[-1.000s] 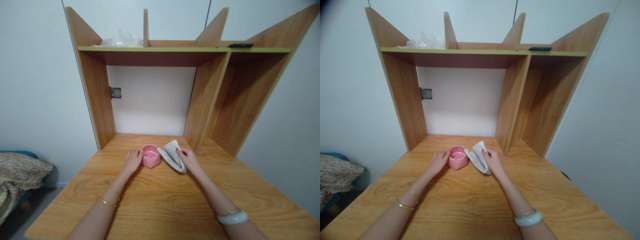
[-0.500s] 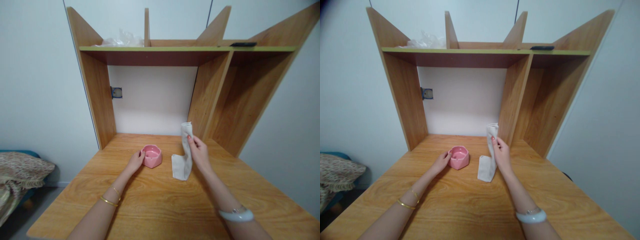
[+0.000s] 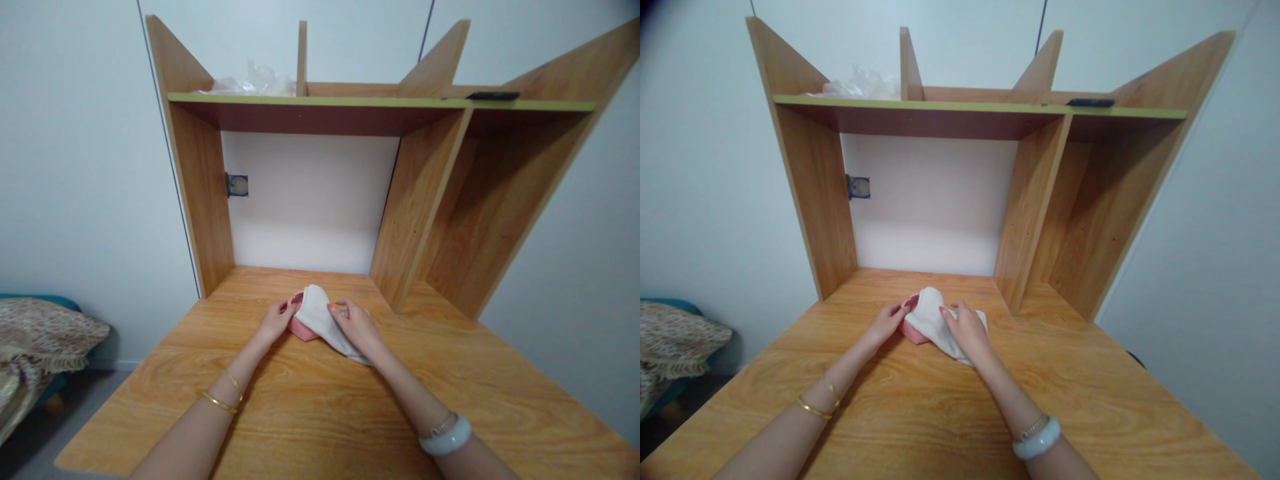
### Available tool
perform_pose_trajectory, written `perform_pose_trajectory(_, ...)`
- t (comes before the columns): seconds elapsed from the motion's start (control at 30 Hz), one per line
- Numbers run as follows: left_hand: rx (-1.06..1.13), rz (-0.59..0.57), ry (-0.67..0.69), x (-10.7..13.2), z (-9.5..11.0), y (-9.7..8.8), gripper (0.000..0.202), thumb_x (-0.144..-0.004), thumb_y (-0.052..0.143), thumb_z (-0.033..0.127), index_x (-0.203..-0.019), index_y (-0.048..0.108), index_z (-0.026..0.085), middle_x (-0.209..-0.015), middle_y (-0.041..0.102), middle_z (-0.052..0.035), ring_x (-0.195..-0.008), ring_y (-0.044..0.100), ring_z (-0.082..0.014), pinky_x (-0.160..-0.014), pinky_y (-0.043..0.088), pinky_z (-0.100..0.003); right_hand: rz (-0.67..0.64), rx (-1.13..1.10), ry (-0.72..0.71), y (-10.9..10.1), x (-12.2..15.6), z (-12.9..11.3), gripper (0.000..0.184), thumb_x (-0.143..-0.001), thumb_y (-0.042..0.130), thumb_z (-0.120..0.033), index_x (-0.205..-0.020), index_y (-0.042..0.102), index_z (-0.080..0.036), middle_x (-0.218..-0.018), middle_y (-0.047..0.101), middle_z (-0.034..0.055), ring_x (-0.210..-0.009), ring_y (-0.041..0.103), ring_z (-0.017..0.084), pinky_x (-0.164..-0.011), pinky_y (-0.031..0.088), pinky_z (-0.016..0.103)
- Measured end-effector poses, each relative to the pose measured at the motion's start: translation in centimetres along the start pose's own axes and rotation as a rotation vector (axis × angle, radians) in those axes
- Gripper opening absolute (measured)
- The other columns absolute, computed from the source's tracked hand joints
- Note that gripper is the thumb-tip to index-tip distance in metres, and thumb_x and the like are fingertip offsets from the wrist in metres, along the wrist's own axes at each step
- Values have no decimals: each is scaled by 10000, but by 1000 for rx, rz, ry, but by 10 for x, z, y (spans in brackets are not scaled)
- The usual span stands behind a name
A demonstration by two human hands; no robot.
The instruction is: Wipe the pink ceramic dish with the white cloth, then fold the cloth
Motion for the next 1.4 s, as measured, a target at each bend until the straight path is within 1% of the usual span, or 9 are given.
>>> perform_pose_trajectory(0.1, 107, -22, 14, 5, 8, 6, 352, -726, 526, 291, -1010, 622, 105, -1041, 651, -97, -953, 588, -217, -844, 443, -306, -142, -36, 90, 14, 5, 9, 418, -792, 427, -492, -897, 621, -138, -809, 672, 107, -808, 617, 233, -669, 422, 287)
perform_pose_trajectory(0.17, 139, -19, 23, 8, 13, 10, 408, -700, 575, 280, -1066, 594, 99, -1088, 626, -118, -981, 579, -226, -870, 437, -326, -165, -93, 110, 17, 9, 10, 408, -770, 458, -495, -927, 590, -143, -850, 671, 103, -824, 619, 228, -655, 427, 275)
perform_pose_trajectory(0.3, 68, -28, 184, 16, 35, 18, 543, -689, 622, 269, -1203, 498, 145, -1214, 541, -120, -1078, 525, -223, -955, 381, -365, -118, -164, 125, 18, 14, 10, 415, -717, 556, -412, -1035, 483, -154, -981, 640, 100, -906, 600, 207, -709, 433, 275)
perform_pose_trajectory(0.4, -57, -43, 340, 24, 55, 22, 543, -685, 643, 277, -1202, 505, 186, -1301, 461, -97, -1185, 428, -226, -1032, 290, -380, -111, -163, 166, 21, 13, 13, 430, -692, 588, -339, -1046, 434, -150, -983, 632, 104, -896, 598, 200, -716, 432, 277)
perform_pose_trajectory(0.67, -223, -62, 432, 34, 65, 23, 534, -711, 598, 266, -1228, 486, 194, -1282, 479, -86, -1191, 419, -223, -1026, 311, -380, -34, -127, 154, 19, 8, 18, 268, -697, 558, -262, -928, 450, -179, -886, 647, 98, -820, 606, 217, -638, 420, 273)
perform_pose_trajectory(0.9, -294, -44, 470, 39, 76, 27, 557, -647, 606, 189, -1198, 526, 222, -1277, 490, -62, -1186, 431, -229, -1031, 316, -384, 2, -25, 26, 13, 6, 12, 208, -750, 488, -222, -954, 486, -177, -873, 656, 87, -827, 606, 212, -603, 394, 249)
perform_pose_trajectory(1.2, -356, -130, 464, 46, 82, 32, 586, -630, 581, 142, -1208, 515, 208, -1274, 478, -66, -1173, 431, -230, -1021, 323, -356, -4, 351, -83, -1, 8, -5, 186, -804, 441, -247, -958, 515, -173, -759, 657, 90, -716, 610, 215, -571, 342, 249)
perform_pose_trajectory(1.3, -289, -131, 442, 46, 80, 32, 569, -695, 582, 212, -1251, 461, 210, -1310, 443, -73, -1217, 383, -232, -1051, 268, -375, -7, 292, -72, -1, 9, -1, 190, -808, 428, -250, -950, 520, -163, -755, 656, 92, -705, 607, 214, -566, 348, 249)
perform_pose_trajectory(1.4, -111, -134, 316, 41, 66, 32, 730, -718, 617, 322, -1349, 279, 181, -1325, 410, -125, -1203, 402, -240, -1025, 299, -393, 23, 129, -37, -1, 7, 9, 194, -811, 408, -259, -923, 531, -157, -766, 654, 86, -703, 605, 199, -571, 373, 244)
Point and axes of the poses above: each hand's wrist, its own x-axis away from the middle knuckle, its own y-axis out of the palm, z = x × y, the point moved 8 cm from there along -x, towards the middle knuckle
